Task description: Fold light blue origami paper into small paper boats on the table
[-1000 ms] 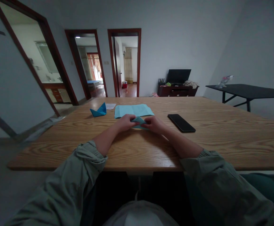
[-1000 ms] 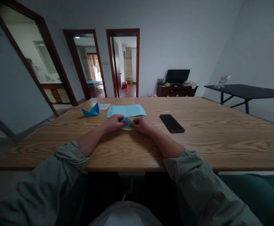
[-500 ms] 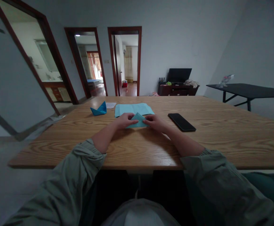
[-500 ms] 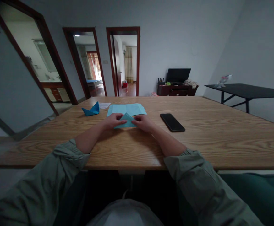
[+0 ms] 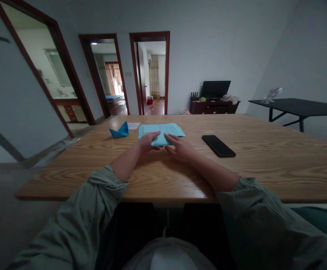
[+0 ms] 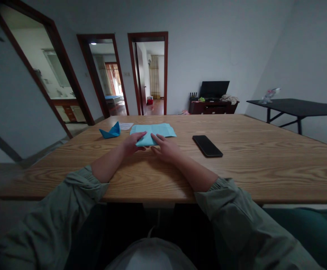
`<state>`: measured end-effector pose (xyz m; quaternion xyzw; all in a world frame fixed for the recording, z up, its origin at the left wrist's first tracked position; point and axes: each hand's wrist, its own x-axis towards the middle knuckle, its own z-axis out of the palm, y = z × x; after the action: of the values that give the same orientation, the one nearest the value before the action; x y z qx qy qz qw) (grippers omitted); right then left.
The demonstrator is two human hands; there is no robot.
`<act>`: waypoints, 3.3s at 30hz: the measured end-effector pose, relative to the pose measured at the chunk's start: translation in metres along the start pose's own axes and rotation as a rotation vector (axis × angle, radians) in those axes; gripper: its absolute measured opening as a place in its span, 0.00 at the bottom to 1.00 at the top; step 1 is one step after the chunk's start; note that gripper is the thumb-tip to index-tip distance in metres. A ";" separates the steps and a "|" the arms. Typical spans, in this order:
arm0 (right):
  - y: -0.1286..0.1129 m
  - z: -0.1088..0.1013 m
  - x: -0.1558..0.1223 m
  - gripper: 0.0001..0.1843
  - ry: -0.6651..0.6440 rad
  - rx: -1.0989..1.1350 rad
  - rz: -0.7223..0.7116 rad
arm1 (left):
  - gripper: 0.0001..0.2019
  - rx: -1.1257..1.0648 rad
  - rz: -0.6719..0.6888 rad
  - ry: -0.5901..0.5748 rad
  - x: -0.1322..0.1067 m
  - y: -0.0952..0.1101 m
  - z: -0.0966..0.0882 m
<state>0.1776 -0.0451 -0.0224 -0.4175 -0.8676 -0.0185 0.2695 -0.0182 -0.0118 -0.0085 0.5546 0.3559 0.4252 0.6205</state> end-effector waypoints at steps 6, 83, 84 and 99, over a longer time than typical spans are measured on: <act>0.002 -0.004 0.002 0.31 -0.049 0.018 0.131 | 0.25 -0.159 0.011 -0.159 -0.008 0.006 0.010; -0.006 -0.010 0.006 0.18 0.057 -0.082 0.320 | 0.08 0.974 0.497 0.266 -0.002 -0.009 0.029; -0.004 -0.010 0.006 0.18 0.055 -0.048 0.301 | 0.09 0.947 0.487 0.262 -0.001 -0.009 0.027; 0.014 -0.007 0.007 0.32 0.115 0.485 0.326 | 0.18 0.304 0.208 0.055 0.006 -0.007 0.024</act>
<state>0.1873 -0.0329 -0.0151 -0.4730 -0.7516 0.2092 0.4095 0.0072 -0.0155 -0.0123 0.6639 0.3734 0.4434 0.4724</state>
